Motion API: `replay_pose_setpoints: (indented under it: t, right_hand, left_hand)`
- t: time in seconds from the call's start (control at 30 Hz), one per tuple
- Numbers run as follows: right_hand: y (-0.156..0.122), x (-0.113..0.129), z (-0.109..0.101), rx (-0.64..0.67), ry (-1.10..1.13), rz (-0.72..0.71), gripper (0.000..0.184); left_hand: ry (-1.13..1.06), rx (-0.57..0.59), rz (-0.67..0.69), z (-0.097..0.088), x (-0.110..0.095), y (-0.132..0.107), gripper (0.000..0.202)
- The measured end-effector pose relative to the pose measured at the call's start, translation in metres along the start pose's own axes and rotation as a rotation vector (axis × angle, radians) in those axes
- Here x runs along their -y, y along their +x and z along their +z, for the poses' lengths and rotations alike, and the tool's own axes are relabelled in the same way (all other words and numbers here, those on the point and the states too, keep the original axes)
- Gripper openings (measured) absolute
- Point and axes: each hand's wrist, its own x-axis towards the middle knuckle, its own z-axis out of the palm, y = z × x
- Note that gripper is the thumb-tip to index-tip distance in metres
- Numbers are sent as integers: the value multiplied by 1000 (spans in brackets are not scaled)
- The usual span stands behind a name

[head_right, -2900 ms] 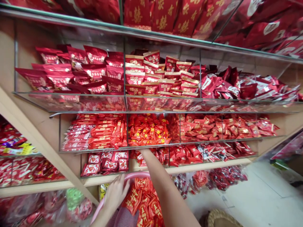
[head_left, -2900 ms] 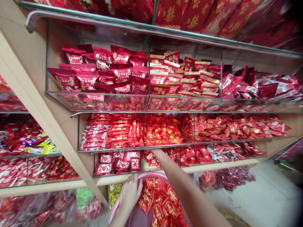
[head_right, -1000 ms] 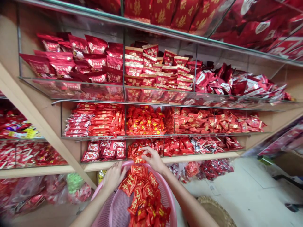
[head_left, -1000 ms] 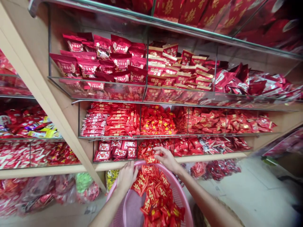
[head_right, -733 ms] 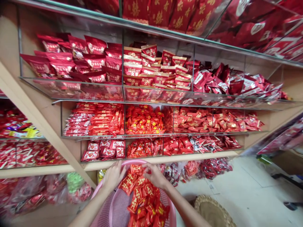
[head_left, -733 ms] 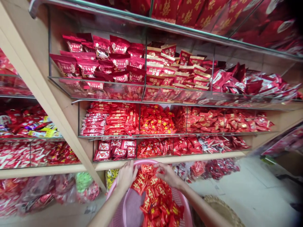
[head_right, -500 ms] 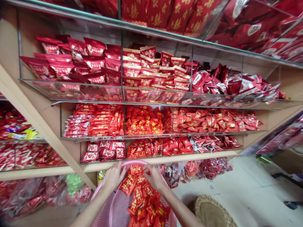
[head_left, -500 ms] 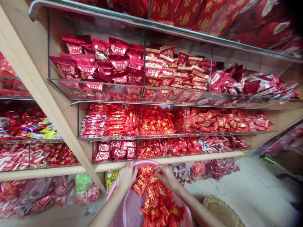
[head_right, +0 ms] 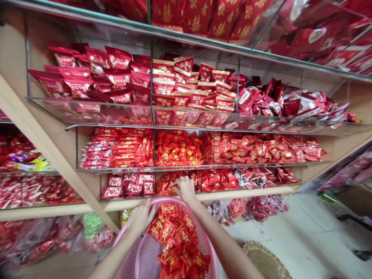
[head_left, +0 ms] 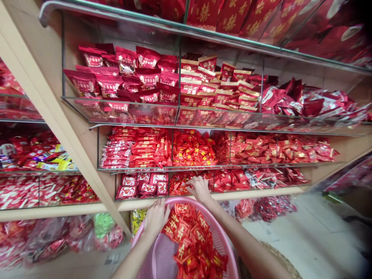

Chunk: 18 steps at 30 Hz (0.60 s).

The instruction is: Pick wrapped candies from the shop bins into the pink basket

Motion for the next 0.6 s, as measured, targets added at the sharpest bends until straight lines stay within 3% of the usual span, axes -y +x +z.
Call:
replay_pose_setpoints:
  t: [0.17, 0.27, 0.43, 0.6]
  right_hand:
    - [14, 3, 17, 77, -39, 15, 19]
    - [11, -2, 19, 30, 49, 32, 19]
    - [-5, -14, 12, -157, 494, 87, 27]
    - [-33, -16, 5, -248, 1010, 354, 37]
  left_hand:
    - [-1, 1, 4, 1, 1, 0, 33]
    - [-7, 4, -11, 2, 0, 0, 32]
    - [-23, 6, -11, 1, 0, 0, 31]
    - [-22, -4, -3, 0, 0, 0, 31]
